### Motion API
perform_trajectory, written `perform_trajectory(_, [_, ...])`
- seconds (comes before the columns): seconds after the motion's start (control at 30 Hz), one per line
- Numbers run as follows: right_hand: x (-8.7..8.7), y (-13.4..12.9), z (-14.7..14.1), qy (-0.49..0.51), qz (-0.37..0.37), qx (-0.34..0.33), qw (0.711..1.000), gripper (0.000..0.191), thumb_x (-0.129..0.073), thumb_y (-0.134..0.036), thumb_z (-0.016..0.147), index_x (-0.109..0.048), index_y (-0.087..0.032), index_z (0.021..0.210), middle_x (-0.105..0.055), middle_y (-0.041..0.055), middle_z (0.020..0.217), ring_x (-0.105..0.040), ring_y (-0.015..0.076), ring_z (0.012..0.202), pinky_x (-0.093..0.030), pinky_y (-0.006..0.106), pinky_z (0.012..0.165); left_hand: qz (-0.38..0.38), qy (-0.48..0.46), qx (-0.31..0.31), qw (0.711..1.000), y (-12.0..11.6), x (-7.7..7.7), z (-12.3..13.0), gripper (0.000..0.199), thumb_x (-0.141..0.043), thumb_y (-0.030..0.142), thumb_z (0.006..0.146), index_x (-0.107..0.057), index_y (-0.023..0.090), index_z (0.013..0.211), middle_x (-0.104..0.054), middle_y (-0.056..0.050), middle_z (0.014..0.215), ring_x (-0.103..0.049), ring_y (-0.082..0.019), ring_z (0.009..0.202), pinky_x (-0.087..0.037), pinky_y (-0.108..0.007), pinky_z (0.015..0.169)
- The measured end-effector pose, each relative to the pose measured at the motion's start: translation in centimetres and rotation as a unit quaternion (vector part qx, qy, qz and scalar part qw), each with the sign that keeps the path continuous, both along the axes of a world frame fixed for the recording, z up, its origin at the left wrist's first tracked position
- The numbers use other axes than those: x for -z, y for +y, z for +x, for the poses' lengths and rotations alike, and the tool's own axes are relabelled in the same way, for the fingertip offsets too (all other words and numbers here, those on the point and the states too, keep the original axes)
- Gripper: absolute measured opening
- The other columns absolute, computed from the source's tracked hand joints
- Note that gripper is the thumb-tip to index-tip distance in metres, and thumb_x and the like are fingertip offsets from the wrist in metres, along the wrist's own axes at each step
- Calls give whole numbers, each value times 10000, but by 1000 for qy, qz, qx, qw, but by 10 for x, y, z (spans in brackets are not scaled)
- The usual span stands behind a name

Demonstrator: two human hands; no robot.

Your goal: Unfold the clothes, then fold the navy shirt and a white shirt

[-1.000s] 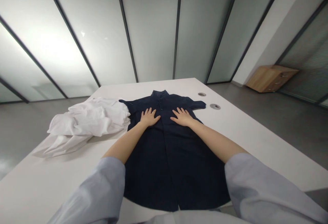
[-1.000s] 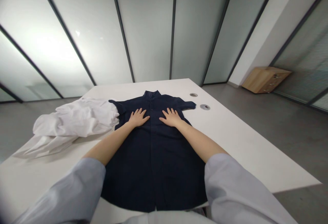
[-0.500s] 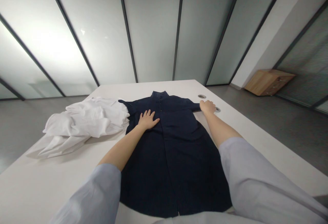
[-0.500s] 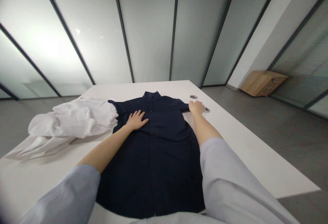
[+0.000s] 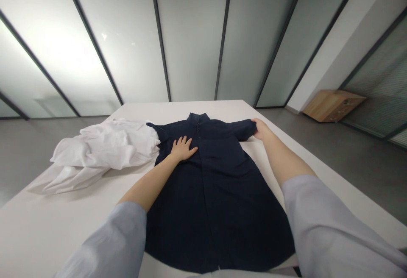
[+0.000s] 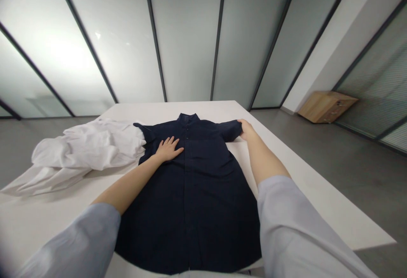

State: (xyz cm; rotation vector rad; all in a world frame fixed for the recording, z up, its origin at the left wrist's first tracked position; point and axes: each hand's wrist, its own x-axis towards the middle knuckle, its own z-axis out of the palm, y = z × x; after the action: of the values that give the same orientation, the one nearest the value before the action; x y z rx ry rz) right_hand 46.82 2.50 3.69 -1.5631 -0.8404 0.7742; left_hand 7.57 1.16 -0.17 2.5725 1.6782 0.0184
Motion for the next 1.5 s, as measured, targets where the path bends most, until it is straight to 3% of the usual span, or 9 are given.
perform_trajectory(0.13, [-18,0,-8,94,2,-75,993,408,-342,-544,895,-547,-194,852,-594,66,696,-589,212,705,-508,318,637,-1,-1,2,1000,0,-1,0,791,-187,705,883,-276,234,1511,-195,-91,1600,-178,-314,1459,-161,-513,1153])
perform_trajectory(0.3, [-3,-16,-21,-57,-34,-88,994,280,-643,-398,759,-569,-209,952,-657,45,875,-610,183,794,-506,298,721,-6,2,0,1000,4,-2,-1,802,-189,718,875,-272,240,1513,-191,-94,1600,-176,-326,1457,-170,-533,1144])
perform_trajectory(0.47, [22,-25,-21,-173,-131,-21,976,179,-605,-240,741,-609,-197,915,-676,64,815,-635,213,736,-536,343,660,-19,-1,-11,1000,10,-2,-1,814,-190,734,861,-258,258,1517,-172,-90,1605,-145,-346,1460,-154,-574,1136])
perform_trajectory(0.6, [22,-26,-11,-219,-168,47,960,249,-572,-187,744,-621,-153,986,-675,136,852,-653,280,795,-530,417,712,-29,-6,-22,999,13,-2,0,841,-180,757,843,-245,267,1523,-145,-83,1611,-110,-381,1460,-132,-605,1130])
perform_trajectory(0.77, [9,-29,-27,-382,-175,87,903,588,-607,-176,716,-497,-89,1286,-549,269,1252,-514,404,1169,-387,564,953,-33,12,-19,999,11,-6,0,831,-178,753,844,-237,281,1525,-154,-76,1609,-133,-381,1456,-156,-603,1126])
perform_trajectory(0.87, [5,-30,-58,-554,-108,30,825,578,-526,-301,827,-436,-125,1370,-479,237,1361,-433,385,1254,-335,547,1006,-43,29,-5,999,7,-8,-1,849,-177,758,843,-214,263,1532,-148,-91,1608,-145,-380,1454,-178,-596,1121])
perform_trajectory(0.97, [13,-33,-95,-599,-97,-104,788,567,-412,-463,907,-447,-173,1393,-470,187,1405,-408,364,1286,-309,518,1046,-40,32,-7,999,0,-5,-1,868,-162,764,841,-198,247,1537,-136,-104,1608,-131,-387,1455,-168,-605,1122])
perform_trajectory(1.2, [45,-38,-135,-576,-200,-193,769,827,-265,-739,868,-308,-220,1510,-225,149,1580,-182,419,1423,-153,607,1106,-33,15,-25,999,-5,-1,-2,903,-144,801,811,-195,266,1537,-118,-86,1613,-94,-398,1458,-124,-645,1116])
perform_trajectory(1.5, [33,-24,-127,-595,-173,-202,758,731,-275,-644,922,-350,-192,1492,-277,151,1561,-200,372,1429,-154,525,1129,-33,8,-25,999,17,-7,-1,812,-163,736,859,-257,272,1518,-159,-66,1611,-126,-365,1460,-153,-595,1133])
